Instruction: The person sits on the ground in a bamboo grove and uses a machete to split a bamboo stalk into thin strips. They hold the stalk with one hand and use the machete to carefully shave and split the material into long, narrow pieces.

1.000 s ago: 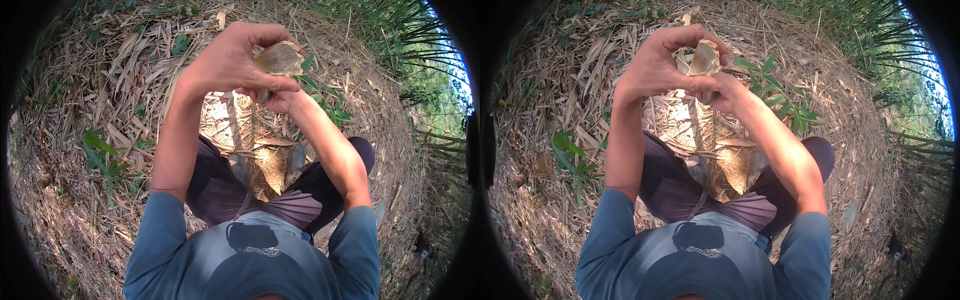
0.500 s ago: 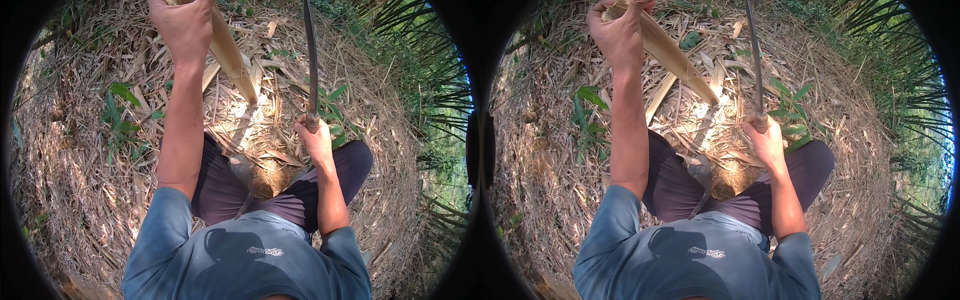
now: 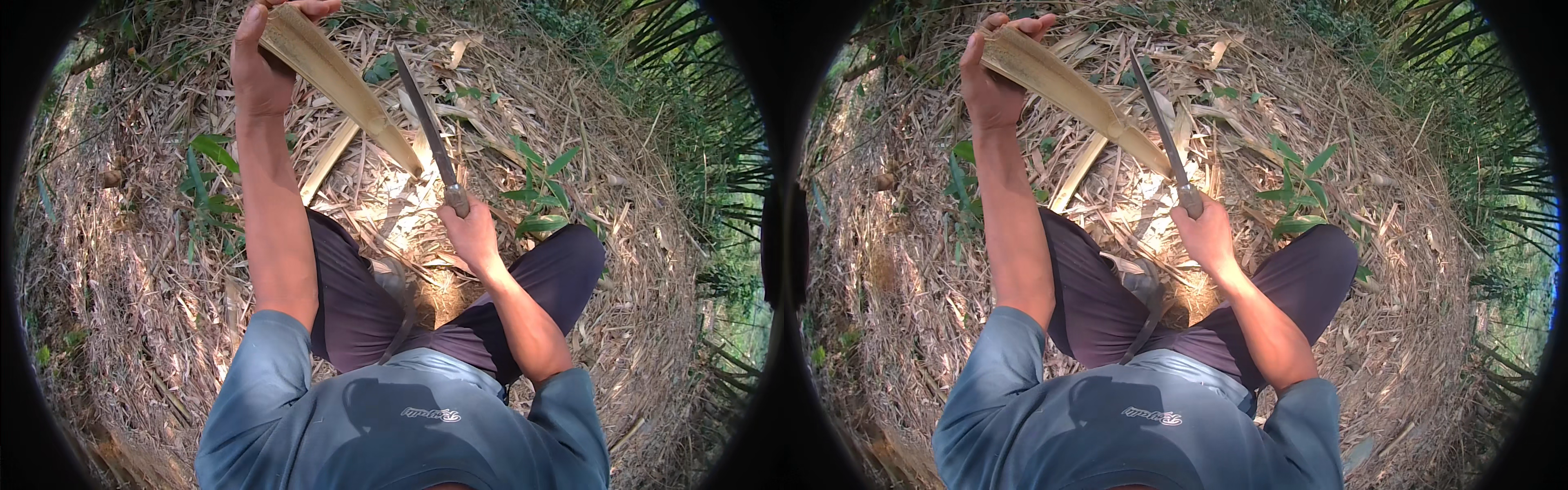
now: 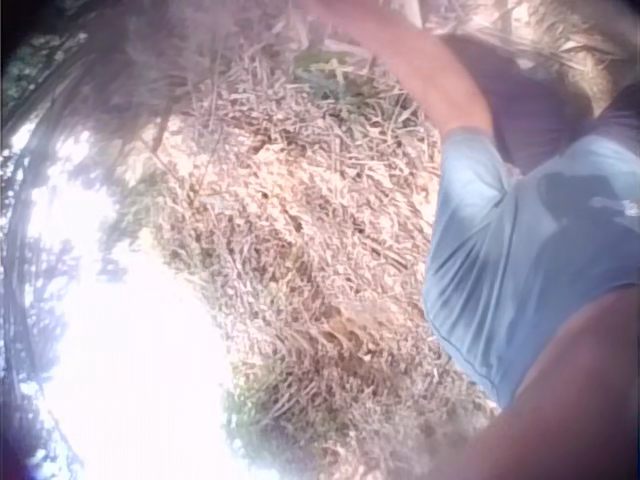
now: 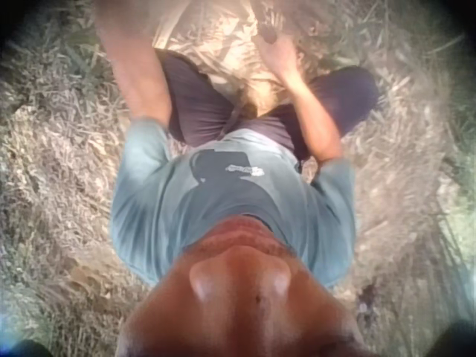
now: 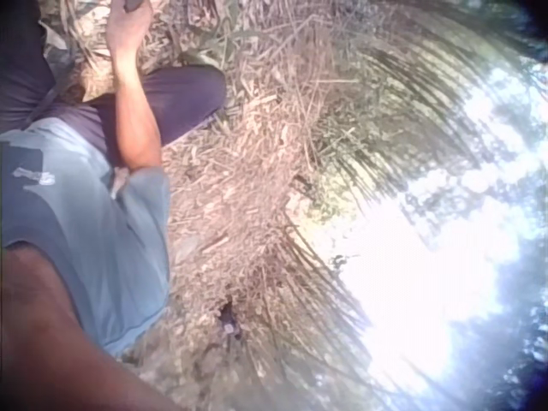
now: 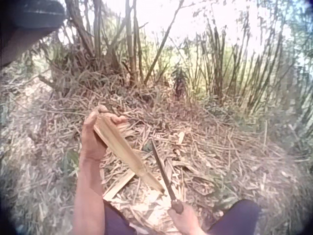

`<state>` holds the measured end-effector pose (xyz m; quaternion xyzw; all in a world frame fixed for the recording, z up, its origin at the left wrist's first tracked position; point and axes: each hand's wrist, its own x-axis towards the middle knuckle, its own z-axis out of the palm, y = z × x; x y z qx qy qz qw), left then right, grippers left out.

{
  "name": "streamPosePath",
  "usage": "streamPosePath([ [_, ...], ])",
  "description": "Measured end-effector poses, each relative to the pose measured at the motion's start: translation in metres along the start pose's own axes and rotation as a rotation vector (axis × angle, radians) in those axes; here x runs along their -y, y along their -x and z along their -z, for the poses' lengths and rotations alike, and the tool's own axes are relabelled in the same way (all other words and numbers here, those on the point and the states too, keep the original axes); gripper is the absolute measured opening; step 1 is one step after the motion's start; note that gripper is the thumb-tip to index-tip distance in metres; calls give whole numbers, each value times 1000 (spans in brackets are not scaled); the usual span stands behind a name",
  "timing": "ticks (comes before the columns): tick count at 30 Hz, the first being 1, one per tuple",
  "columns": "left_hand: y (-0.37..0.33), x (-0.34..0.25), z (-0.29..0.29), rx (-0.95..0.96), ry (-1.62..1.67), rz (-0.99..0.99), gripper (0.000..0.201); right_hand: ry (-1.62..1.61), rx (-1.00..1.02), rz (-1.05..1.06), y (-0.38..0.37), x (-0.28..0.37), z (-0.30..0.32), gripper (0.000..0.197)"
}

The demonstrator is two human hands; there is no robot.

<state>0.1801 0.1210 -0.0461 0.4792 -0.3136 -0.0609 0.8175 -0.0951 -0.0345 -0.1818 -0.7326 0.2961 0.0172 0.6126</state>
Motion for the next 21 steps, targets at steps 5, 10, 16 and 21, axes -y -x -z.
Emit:
streamPosePath([
  [5, -11, 22, 39, 9, 93, -39, 62, 47, -11, -62, -13, -22, -3, 20],
  [10, -11, 11, 10, -320, -261, -21, 38, -72, 6, -151, -31, -41, 4, 19],
  [16, -19, 28, 12, -561, -458, -162, 29, -113, 7, -202, -30, -39, 0, 17],
  [21, -22, 26, 18, -650, -442, -192, 35, -11, 14, -70, -18, -20, 2, 18],
])
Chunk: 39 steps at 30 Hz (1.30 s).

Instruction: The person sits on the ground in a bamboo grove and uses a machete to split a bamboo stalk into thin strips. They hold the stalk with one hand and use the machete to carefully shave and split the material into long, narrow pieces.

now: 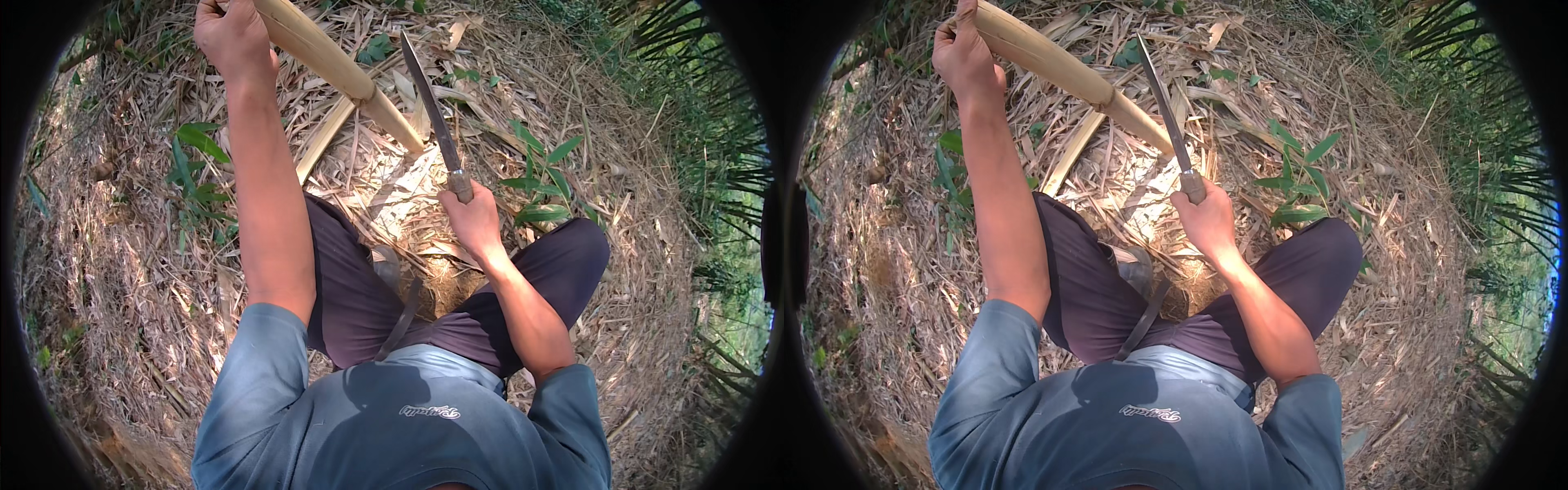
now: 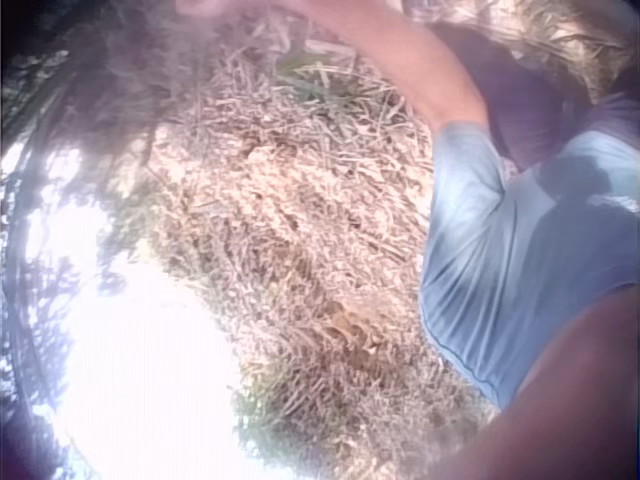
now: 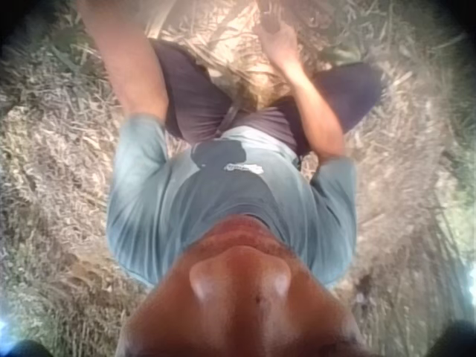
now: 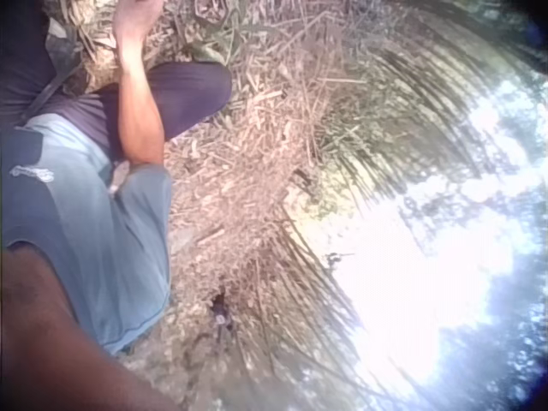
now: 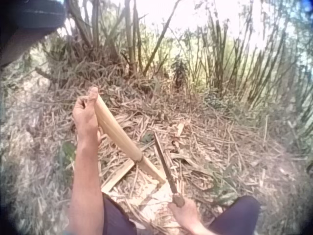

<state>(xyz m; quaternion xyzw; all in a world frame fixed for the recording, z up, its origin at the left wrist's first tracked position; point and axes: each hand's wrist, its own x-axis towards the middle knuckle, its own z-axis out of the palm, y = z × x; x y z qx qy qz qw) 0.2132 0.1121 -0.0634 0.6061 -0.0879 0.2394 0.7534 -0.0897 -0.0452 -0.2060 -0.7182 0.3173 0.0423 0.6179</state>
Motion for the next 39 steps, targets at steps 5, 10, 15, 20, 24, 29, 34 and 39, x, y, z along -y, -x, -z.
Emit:
streamPosePath([
  [5, 17, -20, -9, -28, 22, 96, 37, -20, 59, -39, 4, -3, -2, 22],
  [10, 13, -14, -4, -18, 59, -12, 37, -102, 136, -235, 0, -14, -5, 20],
  [15, 3, -8, 2, -72, 47, -150, 32, -329, 158, -351, -6, -14, -7, 17],
  [20, -18, -9, 32, -70, 151, -145, 38, -542, 130, -384, -13, -8, -5, 15],
  [24, -16, -32, 38, -129, 200, -192, 34, -704, 9, -304, -20, -8, 2, 16],
  [29, -45, -40, 92, -250, 226, -14, 45, -883, -248, -184, -46, -7, 30, 19],
  [34, -60, -6, 129, -436, 271, 283, 48, -1173, -483, -55, -71, -9, 71, 25],
  [39, -84, 57, 160, -419, 417, 577, 41, -1399, -632, 20, -77, -9, 99, 32],
])
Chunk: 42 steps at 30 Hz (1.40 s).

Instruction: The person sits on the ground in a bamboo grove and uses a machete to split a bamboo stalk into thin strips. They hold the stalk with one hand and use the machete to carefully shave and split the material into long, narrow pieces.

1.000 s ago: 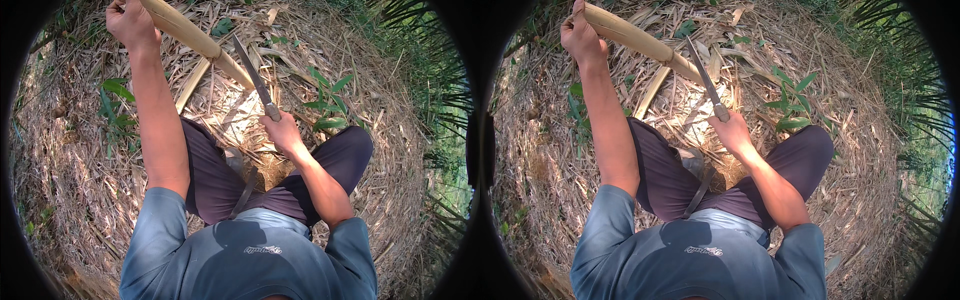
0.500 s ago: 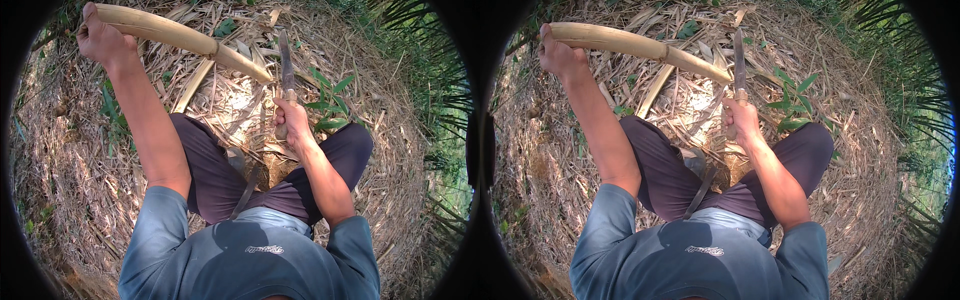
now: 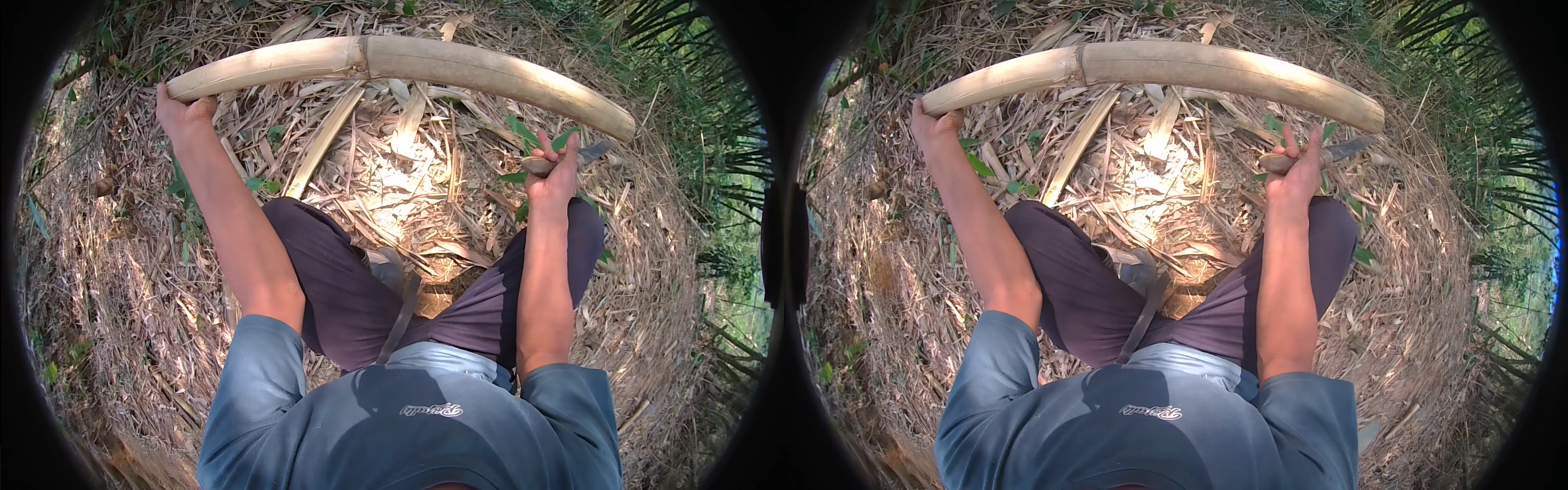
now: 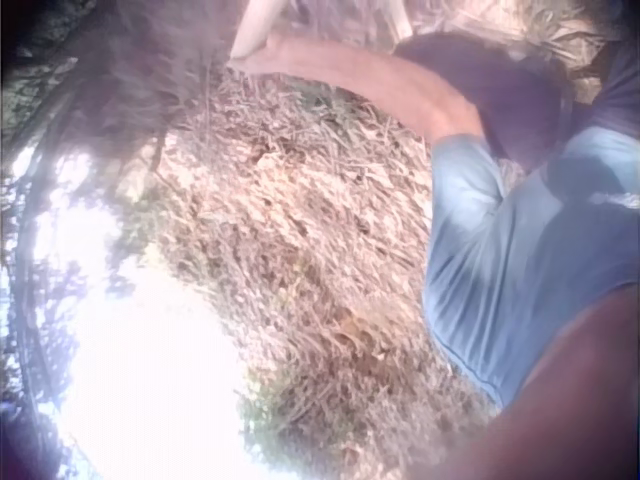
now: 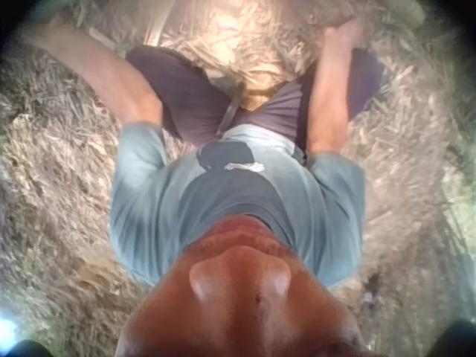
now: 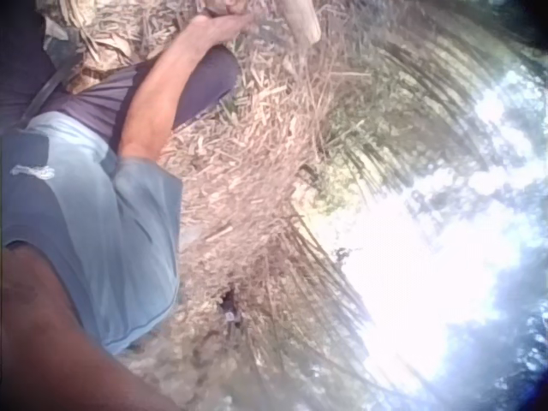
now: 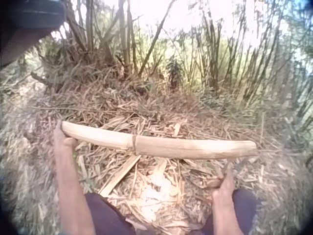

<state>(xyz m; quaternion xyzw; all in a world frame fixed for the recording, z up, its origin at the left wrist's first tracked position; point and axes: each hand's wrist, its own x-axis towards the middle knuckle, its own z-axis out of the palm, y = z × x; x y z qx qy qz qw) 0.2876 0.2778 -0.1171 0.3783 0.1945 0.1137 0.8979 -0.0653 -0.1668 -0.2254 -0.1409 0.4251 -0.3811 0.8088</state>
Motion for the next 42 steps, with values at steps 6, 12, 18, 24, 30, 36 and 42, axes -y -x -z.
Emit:
streamPosePath([
  [6, -5, 69, 3, -171, -139, 242, 25, -109, 456, -77, -15, 35, 15, 55],
  [12, 3, 99, 3, -401, -287, 382, 38, -354, 687, -343, 10, 39, 3, 53],
  [18, 26, 149, 27, -684, -429, 618, 41, -328, 714, -406, 29, 41, 3, 46],
  [24, 74, 181, 15, -754, -796, 820, 64, -173, 495, -227, 40, 45, 9, 36],
  [30, 151, 228, -16, 817, -1210, 38, 75, -71, 150, -118, 58, 8, -7, 26],
  [36, 339, 183, -35, 1666, -608, 84, 85, 144, 185, 75, 71, -38, -2, 27],
  [42, 318, 162, -73, 1782, -589, -537, 65, 234, 337, -50, 75, -42, -27, 36],
])
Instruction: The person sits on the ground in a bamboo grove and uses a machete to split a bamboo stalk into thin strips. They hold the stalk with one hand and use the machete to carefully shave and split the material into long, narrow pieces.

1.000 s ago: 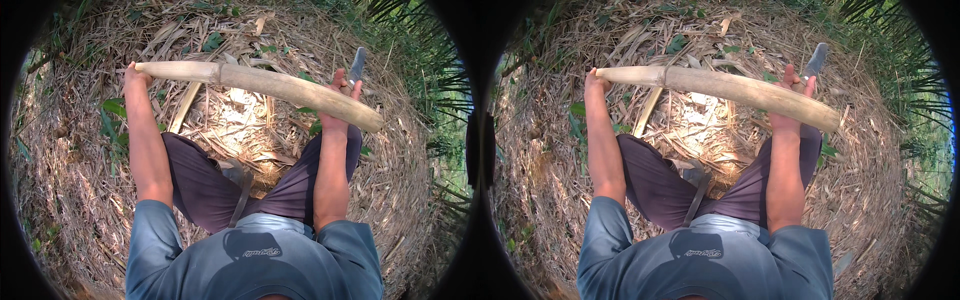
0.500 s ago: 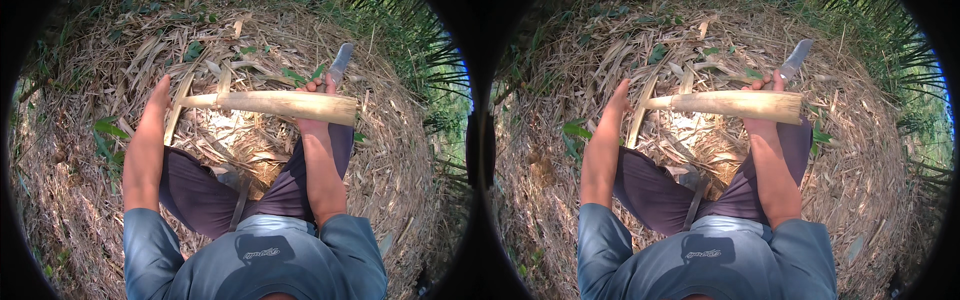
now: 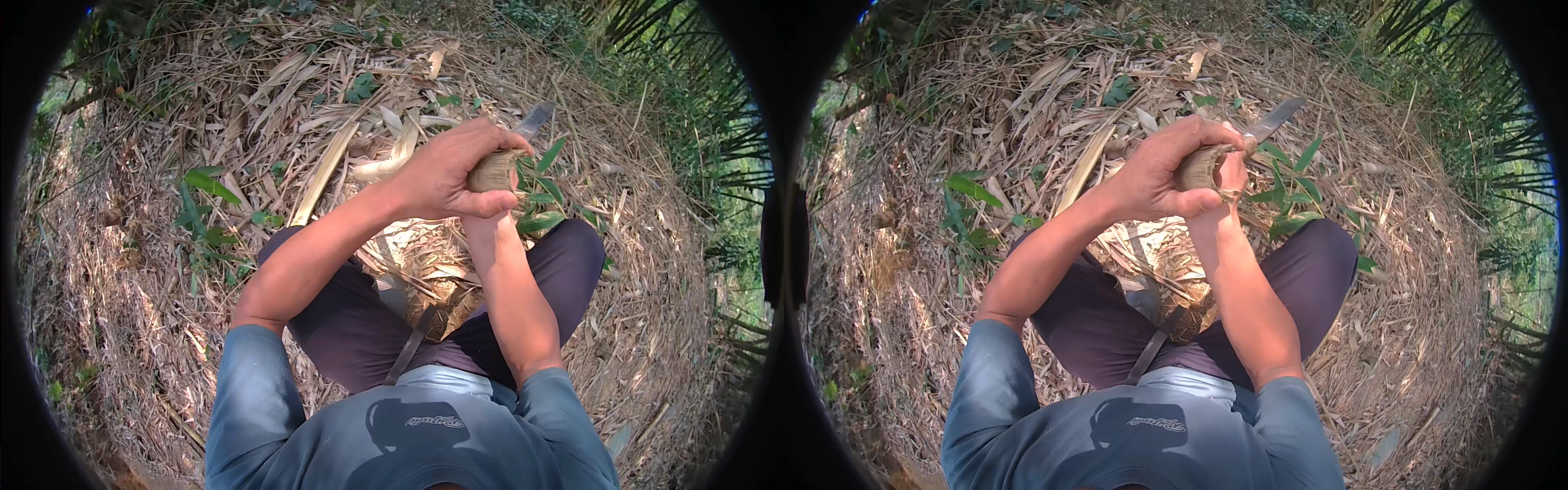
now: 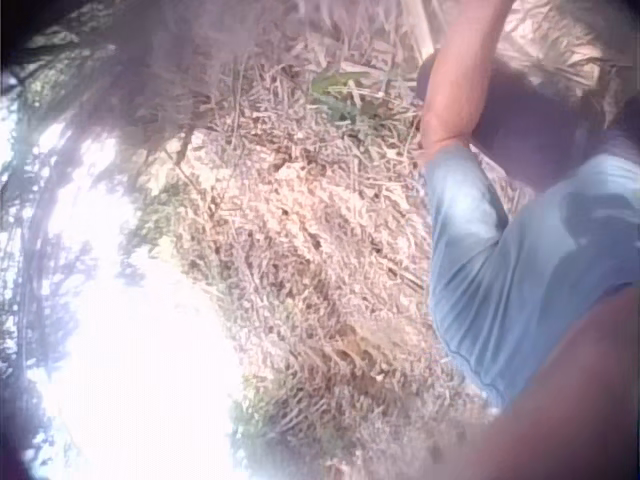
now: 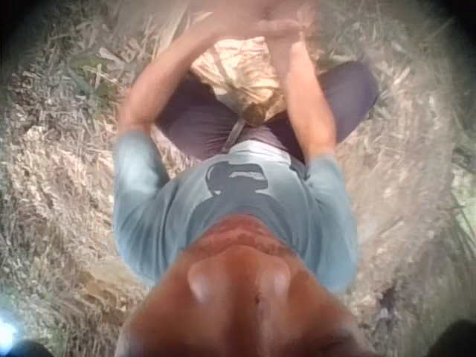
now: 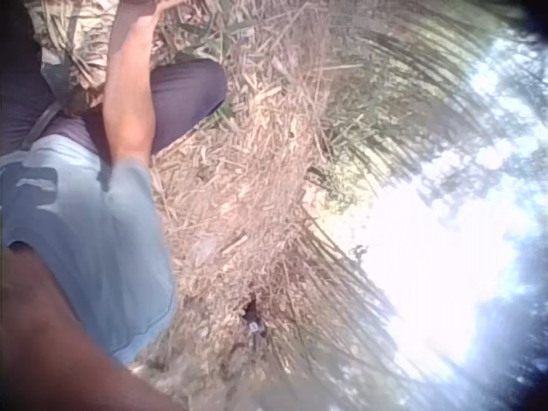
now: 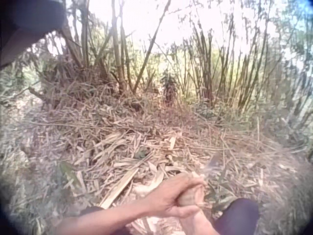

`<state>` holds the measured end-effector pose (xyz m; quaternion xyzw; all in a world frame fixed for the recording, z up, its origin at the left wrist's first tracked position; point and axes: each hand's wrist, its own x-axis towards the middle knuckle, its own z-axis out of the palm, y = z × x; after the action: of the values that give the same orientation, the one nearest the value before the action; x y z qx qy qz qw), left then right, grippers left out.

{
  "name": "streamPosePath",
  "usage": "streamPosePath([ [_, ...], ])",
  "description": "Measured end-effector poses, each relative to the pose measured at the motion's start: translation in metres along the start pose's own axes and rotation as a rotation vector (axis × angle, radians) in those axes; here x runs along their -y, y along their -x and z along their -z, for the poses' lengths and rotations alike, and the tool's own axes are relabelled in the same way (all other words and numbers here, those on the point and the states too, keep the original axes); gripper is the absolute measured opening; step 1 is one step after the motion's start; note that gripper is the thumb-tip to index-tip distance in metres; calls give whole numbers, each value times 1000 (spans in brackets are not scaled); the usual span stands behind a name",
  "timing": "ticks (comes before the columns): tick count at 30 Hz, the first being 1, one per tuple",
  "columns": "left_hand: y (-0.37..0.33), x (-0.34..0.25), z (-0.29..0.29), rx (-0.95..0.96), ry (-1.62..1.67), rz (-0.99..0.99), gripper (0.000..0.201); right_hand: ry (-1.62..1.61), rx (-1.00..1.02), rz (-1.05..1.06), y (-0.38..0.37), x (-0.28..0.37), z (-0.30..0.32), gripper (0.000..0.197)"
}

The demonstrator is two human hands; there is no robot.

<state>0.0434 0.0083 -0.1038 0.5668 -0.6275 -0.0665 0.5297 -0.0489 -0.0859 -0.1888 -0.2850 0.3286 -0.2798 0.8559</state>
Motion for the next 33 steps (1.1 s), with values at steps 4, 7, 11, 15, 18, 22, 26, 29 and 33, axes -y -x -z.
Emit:
streamPosePath([
  [4, 2, -4, 23, -307, -175, -167, 72, -71, 14, 24, 17, 35, -64, 29],
  [7, -7, -27, 57, -622, -191, -131, 67, 120, 138, 229, 9, 56, -53, 25],
  [11, -11, -25, 98, -950, 71, -120, 56, 223, 321, 473, 18, 70, -64, 24],
  [15, -28, -40, 135, -1065, -42, -120, 26, 539, 369, 483, 47, 83, -83, 24],
  [18, -36, -31, 175, -1094, 21, -105, 22, 734, 389, 446, 55, 73, -69, 21],
  [22, -39, -1, 203, -1095, -18, 44, 20, 951, 411, 398, 53, 37, -29, 22],
  [26, -3, 48, 205, -1020, 138, 236, 20, 1072, 376, 304, 57, 23, -24, 25],
  [29, 9, 56, 212, -1028, 161, 253, 15, 1207, 421, 325, 64, 26, -33, 23],
  [33, 19, 48, 228, -1100, 215, 203, 14, 1283, 477, 276, 70, 19, -27, 21],
])
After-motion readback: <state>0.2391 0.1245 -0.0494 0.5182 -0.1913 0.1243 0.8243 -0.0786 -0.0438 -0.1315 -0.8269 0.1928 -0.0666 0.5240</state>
